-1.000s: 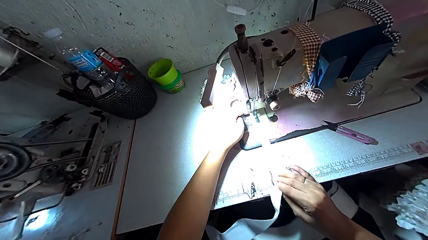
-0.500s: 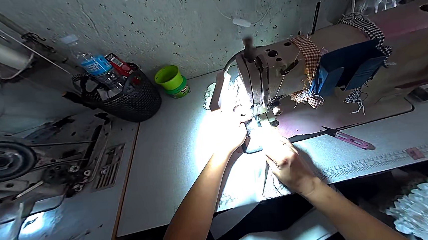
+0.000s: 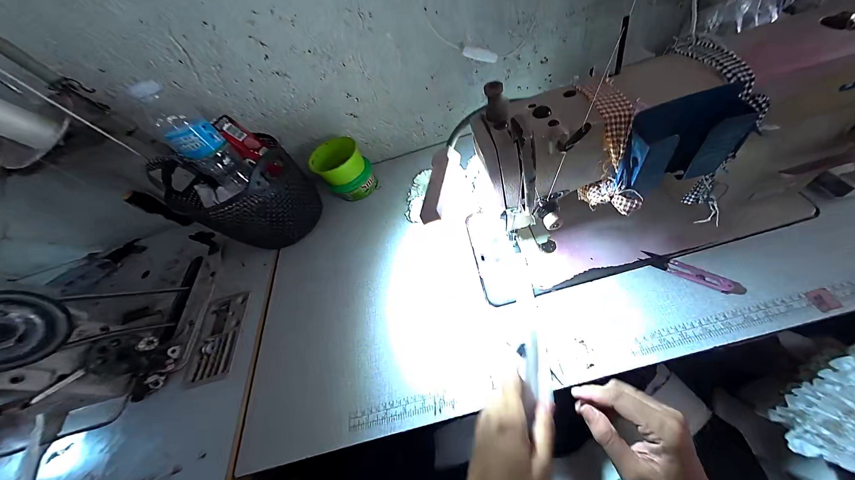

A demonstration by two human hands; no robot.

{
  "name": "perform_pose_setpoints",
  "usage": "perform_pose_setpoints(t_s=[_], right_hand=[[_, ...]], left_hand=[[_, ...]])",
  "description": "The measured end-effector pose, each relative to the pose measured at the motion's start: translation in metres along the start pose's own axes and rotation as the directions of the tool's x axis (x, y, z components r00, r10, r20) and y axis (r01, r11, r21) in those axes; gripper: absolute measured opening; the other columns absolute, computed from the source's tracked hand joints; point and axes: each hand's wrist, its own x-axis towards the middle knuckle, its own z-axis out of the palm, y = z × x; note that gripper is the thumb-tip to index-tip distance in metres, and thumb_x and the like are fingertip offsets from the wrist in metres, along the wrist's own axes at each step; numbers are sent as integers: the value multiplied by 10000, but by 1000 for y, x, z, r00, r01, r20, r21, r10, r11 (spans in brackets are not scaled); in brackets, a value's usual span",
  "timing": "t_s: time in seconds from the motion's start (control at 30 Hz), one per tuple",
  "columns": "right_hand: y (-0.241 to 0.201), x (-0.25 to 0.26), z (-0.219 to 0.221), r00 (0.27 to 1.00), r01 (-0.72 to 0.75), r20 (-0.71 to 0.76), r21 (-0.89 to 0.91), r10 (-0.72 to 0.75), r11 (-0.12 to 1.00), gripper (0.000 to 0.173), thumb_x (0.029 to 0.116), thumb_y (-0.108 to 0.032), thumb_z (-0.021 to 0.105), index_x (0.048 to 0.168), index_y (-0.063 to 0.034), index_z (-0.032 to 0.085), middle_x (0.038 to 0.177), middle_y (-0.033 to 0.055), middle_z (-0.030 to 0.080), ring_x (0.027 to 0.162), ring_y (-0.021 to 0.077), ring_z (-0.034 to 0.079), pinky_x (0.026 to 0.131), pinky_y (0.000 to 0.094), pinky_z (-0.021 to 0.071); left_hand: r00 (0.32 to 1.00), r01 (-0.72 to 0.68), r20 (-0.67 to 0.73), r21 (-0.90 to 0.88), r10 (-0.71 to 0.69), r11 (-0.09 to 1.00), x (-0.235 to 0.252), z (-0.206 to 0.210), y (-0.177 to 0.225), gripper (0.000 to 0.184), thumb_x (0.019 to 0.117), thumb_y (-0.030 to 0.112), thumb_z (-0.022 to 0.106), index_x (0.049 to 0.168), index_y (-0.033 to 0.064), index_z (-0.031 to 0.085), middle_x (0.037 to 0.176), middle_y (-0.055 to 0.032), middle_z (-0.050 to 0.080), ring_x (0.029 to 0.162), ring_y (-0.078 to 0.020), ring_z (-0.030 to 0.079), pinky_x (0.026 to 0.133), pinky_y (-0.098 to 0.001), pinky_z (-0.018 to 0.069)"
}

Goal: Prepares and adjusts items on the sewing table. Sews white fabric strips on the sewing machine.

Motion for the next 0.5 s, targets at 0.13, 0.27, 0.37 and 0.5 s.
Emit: perform_pose_setpoints(t_s=[0.13, 0.27, 0.37, 0.5], right_hand=[[-18, -17, -12, 864, -502, 307, 462, 399, 731, 297, 994, -232, 648, 1161, 10, 690, 993, 29, 762, 886, 83, 728, 802, 257, 615], [-23, -21, -10, 793, -604, 312, 510, 523, 612, 43, 934, -64, 676, 911, -54, 712, 729, -18, 700, 601, 37, 653, 566, 194, 571], [-17, -33, -5, 682, -724, 362, 461, 636, 514, 33, 868, -26, 710, 880, -54, 699, 691, -15, 672, 569, 41, 619, 544, 192, 538], [-14, -43, -4, 723, -683, 309, 456, 618, 571, 48, 850, -34, 739, 898, -39, 741, 737, -2, 716, 614, 36, 656, 582, 190, 567]], left_hand=[[973, 125, 230, -420, -28, 899, -61, 1, 37, 307, 991, 44, 611, 1258, -106, 590, 871, -134, 736, 732, -155, 720, 709, -333, 614], [993, 56, 112, -101, -45, 993, -73, 13, 31, 139, 944, 142, 627, 886, 17, 650, 584, -41, 583, 483, -126, 571, 466, -292, 489], [994, -43, 109, 253, 16, 966, -78, 26, 27, 204, 917, 192, 597, 770, 66, 662, 541, -46, 563, 443, -195, 590, 391, -368, 453], [985, -142, 158, 482, 73, 864, -77, 30, 30, 217, 880, 229, 584, 722, 108, 669, 544, -37, 558, 433, -187, 578, 371, -344, 404]])
